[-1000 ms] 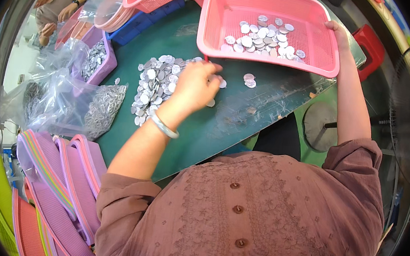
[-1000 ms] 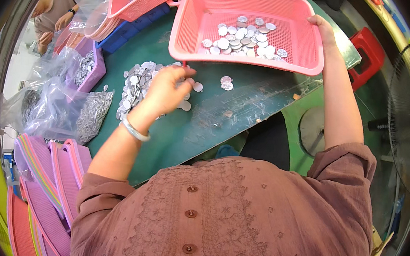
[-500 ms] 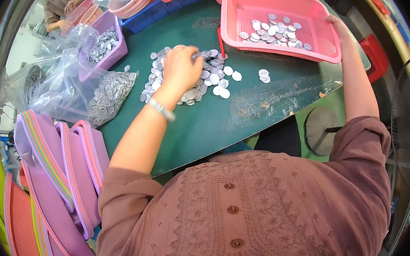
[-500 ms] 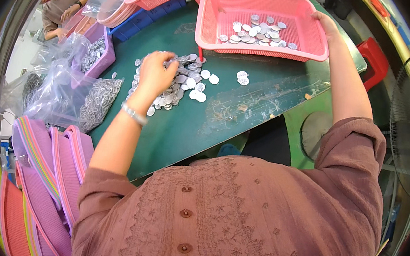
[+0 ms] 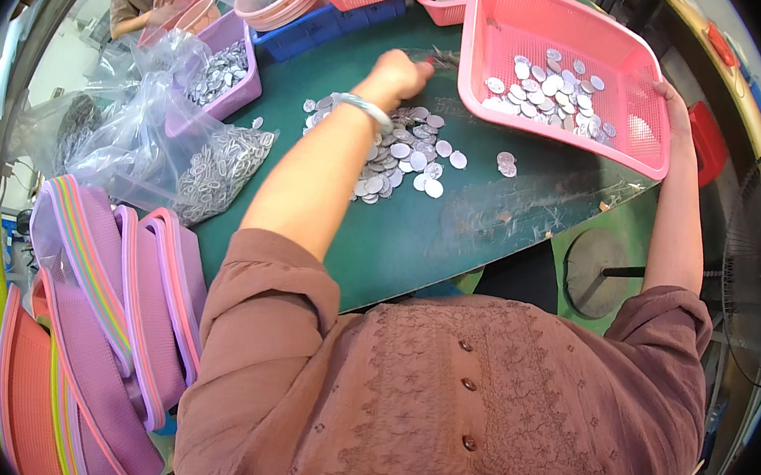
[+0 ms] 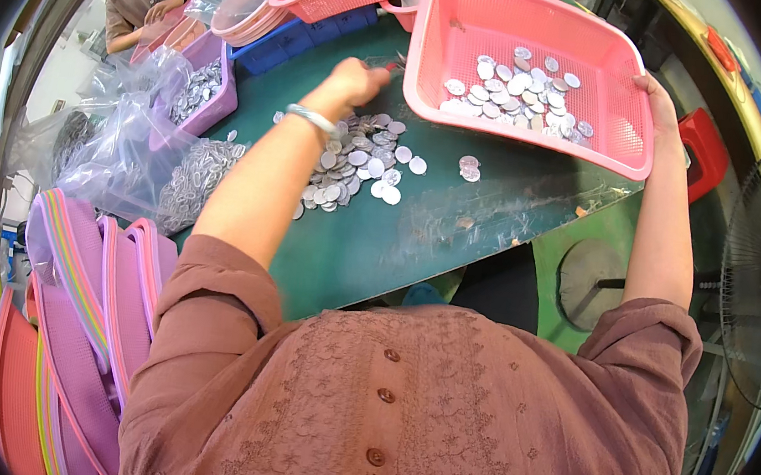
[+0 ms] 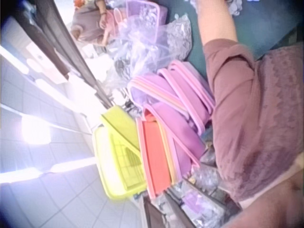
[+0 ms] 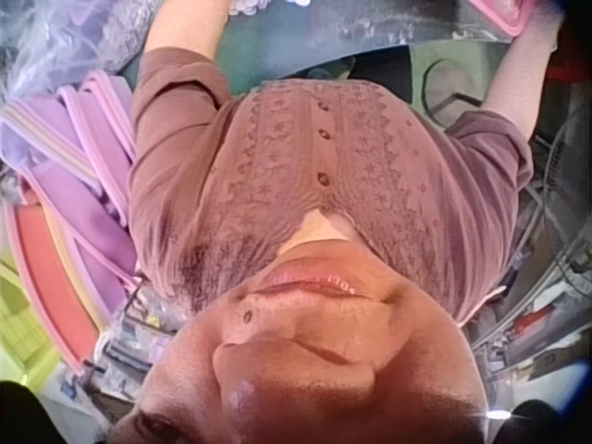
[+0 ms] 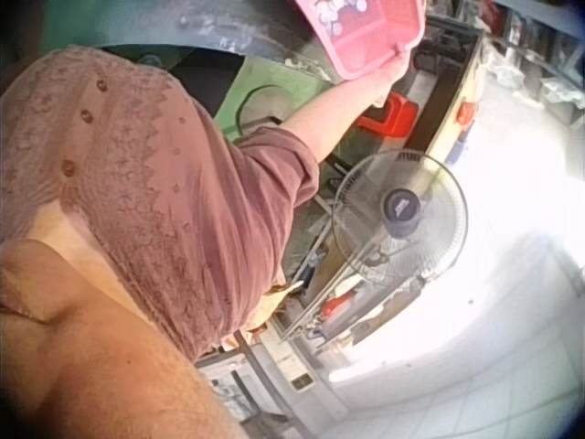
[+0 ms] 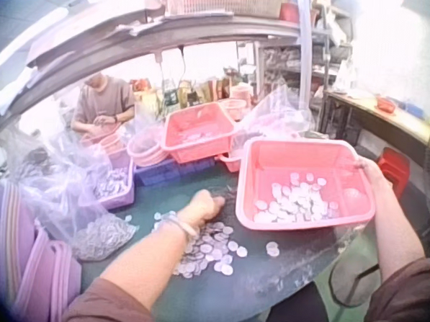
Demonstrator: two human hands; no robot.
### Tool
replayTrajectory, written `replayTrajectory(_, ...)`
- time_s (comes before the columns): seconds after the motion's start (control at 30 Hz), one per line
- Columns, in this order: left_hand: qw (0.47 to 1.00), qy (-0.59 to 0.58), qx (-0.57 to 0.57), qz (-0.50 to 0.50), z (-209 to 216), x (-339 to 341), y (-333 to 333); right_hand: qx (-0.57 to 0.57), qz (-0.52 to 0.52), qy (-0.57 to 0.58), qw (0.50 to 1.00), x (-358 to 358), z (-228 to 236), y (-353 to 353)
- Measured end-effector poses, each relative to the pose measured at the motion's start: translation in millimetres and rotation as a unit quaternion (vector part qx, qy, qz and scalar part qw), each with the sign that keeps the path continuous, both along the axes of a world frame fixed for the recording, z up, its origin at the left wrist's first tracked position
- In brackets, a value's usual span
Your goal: The person trims excess material from small white circular buttons using a pair of red-handled pliers, then stands up to retrieve another bin, and eventually places the processed buttons into a pink tray.
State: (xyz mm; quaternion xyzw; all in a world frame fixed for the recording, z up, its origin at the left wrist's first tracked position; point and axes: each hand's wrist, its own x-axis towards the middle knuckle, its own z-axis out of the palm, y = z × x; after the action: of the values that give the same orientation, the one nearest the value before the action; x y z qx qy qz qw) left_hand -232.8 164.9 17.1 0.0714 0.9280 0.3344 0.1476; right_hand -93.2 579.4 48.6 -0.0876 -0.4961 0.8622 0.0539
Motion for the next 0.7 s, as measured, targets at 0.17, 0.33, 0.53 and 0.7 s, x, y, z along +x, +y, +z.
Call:
replayTrajectory(0.17,0.987,0.048,0.15,-0.031,1.5,-31.9,-81.7,-0.013,0.019,0.033,0.999,1.7,17.0,-21.8)
replayTrajectory(0.33,0.978,0.046,0.201,0.04,-33.0,-31.1,-165.1,-0.024,0.076,0.089,0.993,-20.0,19.5,-53.2)
replayTrajectory(0.53,0.97,0.038,0.236,-0.04,-46.7,6.2,-154.3,-0.001,0.064,0.152,0.986,-51.5,22.1,-69.9)
replayTrajectory(0.7,0.966,0.031,0.242,-0.083,-42.3,27.3,-147.3,-0.021,0.097,0.178,0.979,-70.7,31.1,-100.3)
